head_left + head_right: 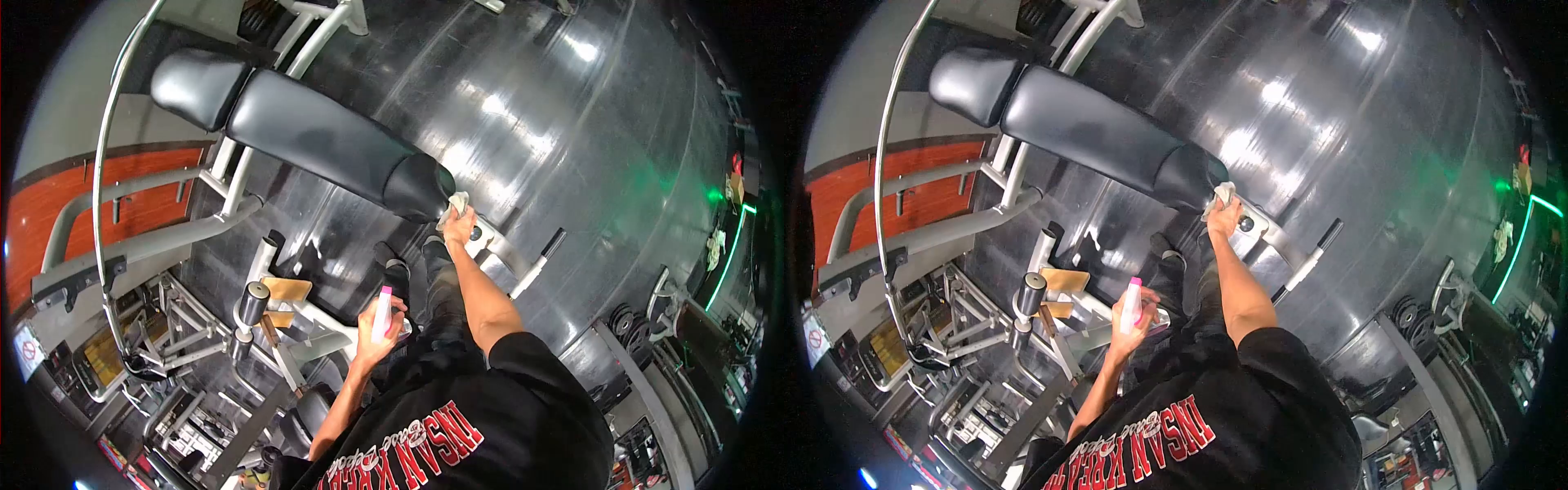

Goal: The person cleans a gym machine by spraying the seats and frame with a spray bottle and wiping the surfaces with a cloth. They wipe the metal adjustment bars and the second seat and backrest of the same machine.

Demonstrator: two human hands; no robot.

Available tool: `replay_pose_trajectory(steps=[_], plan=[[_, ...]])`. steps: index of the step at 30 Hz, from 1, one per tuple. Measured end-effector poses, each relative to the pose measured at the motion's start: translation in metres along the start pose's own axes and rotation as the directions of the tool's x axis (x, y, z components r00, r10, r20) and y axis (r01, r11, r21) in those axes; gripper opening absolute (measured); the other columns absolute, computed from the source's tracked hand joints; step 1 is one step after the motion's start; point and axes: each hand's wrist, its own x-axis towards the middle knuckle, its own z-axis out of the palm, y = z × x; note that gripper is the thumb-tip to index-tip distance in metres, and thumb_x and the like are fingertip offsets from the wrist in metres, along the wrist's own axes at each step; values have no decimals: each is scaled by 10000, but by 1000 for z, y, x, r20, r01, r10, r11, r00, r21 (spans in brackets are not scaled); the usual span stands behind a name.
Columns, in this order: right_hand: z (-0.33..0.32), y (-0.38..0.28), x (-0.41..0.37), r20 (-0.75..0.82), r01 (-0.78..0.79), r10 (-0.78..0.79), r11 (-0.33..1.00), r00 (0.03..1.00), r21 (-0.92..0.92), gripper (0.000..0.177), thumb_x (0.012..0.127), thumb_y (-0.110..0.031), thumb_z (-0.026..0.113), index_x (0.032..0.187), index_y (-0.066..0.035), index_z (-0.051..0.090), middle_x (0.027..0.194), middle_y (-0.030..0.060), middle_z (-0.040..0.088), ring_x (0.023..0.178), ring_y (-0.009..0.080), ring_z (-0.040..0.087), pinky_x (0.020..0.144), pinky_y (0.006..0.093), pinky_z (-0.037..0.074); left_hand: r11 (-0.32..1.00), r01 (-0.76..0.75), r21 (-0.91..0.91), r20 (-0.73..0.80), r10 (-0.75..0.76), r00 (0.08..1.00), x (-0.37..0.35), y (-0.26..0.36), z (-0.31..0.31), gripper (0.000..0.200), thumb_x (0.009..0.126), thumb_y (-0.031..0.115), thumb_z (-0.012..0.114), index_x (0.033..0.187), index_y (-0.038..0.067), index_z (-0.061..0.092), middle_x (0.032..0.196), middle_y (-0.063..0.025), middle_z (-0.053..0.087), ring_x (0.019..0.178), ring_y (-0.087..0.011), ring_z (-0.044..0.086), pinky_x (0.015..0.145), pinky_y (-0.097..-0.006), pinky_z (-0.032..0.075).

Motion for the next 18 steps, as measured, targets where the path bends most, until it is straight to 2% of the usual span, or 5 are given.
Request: replay_pose_trajectory(steps=[9, 12, 13, 16, 18], plan=[[-1, 32, -40, -19, 248, -248, 969, 969, -1, 424, 846, -205, 619, 1196, -53, 435, 1166, 241, 499, 1123, 428, 469, 933, 474, 389, 995, -91, -33, -70, 88, 994, -5, -7, 2, 151, 772, -45, 574, 912, 7, 592, 807, -73, 619, 590, -112, 579, 547, -262, 473], [-10, 40, -55, 341, 423, -399, 906, 851, 4, 384, 826, -192, 635, 1143, -31, 491, 1099, 240, 555, 1051, 430, 524, 889, 482, 423, 997, -82, -4, -71, 81, 994, -9, -4, 1, 155, 771, -46, 572, 915, 8, 593, 786, -70, 616, 580, -112, 574, 548, -263, 472], [-14, 43, -58, 549, 372, -329, 927, 768, 34, 361, 839, -213, 627, 1124, -18, 523, 1087, 221, 586, 1040, 414, 550, 891, 451, 438, 996, -87, -5, -74, 87, 993, -11, -3, 1, 155, 771, -46, 572, 915, 8, 593, 786, -70, 616, 580, -112, 574, 548, -263, 472], [-18, 49, -77, 635, 296, -281, 951, 720, 86, 458, 843, -257, 652, 1202, -5, 521, 1092, 200, 624, 1027, 315, 604, 904, 368, 453, 993, -117, -29, -115, 113, 987, -20, 1, -1, 145, 779, -47, 568, 911, 8, 594, 770, -60, 614, 587, -108, 580, 550, -260, 478], [-26, 55, -80, 731, -73, -103, 976, 675, 205, 541, 847, -299, 668, 1266, -10, 485, 1175, 154, 601, 1069, 266, 579, 928, 354, 436, 992, -107, -61, -140, 98, 985, -28, 5, -4, 142, 793, -45, 561, 922, 7, 591, 790, -57, 624, 597, -104, 590, 550, -256, 485]])
